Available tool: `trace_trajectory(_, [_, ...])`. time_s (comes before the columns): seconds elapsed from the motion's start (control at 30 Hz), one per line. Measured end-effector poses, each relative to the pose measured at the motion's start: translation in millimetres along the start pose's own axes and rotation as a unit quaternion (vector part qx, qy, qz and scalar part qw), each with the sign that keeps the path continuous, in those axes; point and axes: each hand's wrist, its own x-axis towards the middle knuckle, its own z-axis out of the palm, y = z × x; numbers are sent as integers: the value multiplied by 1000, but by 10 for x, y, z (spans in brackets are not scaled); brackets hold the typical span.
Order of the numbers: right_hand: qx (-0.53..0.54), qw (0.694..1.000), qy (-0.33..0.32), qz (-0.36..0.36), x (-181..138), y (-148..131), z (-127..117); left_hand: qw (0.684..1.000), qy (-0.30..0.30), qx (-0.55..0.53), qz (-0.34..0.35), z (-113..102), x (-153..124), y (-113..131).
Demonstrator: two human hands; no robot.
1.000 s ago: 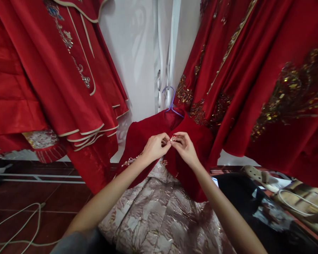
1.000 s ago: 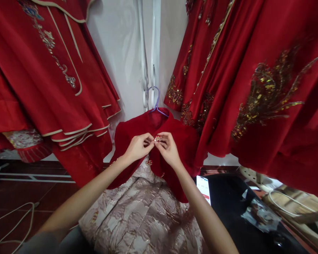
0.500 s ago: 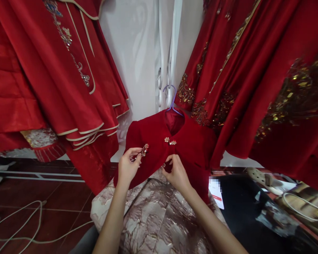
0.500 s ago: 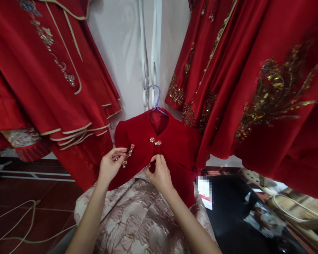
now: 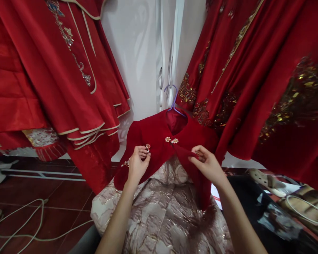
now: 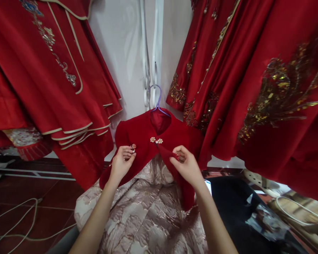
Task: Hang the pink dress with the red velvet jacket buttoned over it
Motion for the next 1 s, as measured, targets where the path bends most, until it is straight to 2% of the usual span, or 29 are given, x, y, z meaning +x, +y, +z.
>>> trace_trajectory(0.07, [32, 999, -5, 14, -60, -158, -40, 1000, -8, -29, -10, 22, 23, -8])
trace_trajectory(0.17, [38, 998, -41, -4, -147, -247, 168, 999, -20, -48, -7, 51, 36, -1])
trace_trajectory(0.23, [7, 998, -51, -33, -169, -203, 410, 999, -18, -47, 3, 56, 37, 13])
trace_trajectory(0.33, [-75, 994, -17, -72, -113, -62, 749, 999, -12, -20, 23, 51, 50, 32])
trace_trajectory(0.47, [-149, 983, 28, -104, 112, 101, 1002, 999, -28, -16, 29, 58, 107, 37])
trace_trajectory(0.57, [-148, 985, 28, -89, 290, 170, 1084, 999, -20, -38, 11, 71, 145, 32])
trace_trajectory(0.67, [-93, 995, -4, -43, 374, 222, 1129, 997, -26, -72, -2, 71, 149, 33])
trace_trajectory(0.73, [-61, 998, -4, -26, 372, 258, 1147, 996, -34, -83, -7, 64, 136, 40])
trace_trajectory(0.87, [-47, 998, 19, -37, 322, 318, 1142, 997, -37, -68, -3, 46, 106, 46])
trace_trajectory(1.0, [-43, 998, 0, -37, 309, 315, 1072, 997, -43, -67, -10, 40, 107, 7])
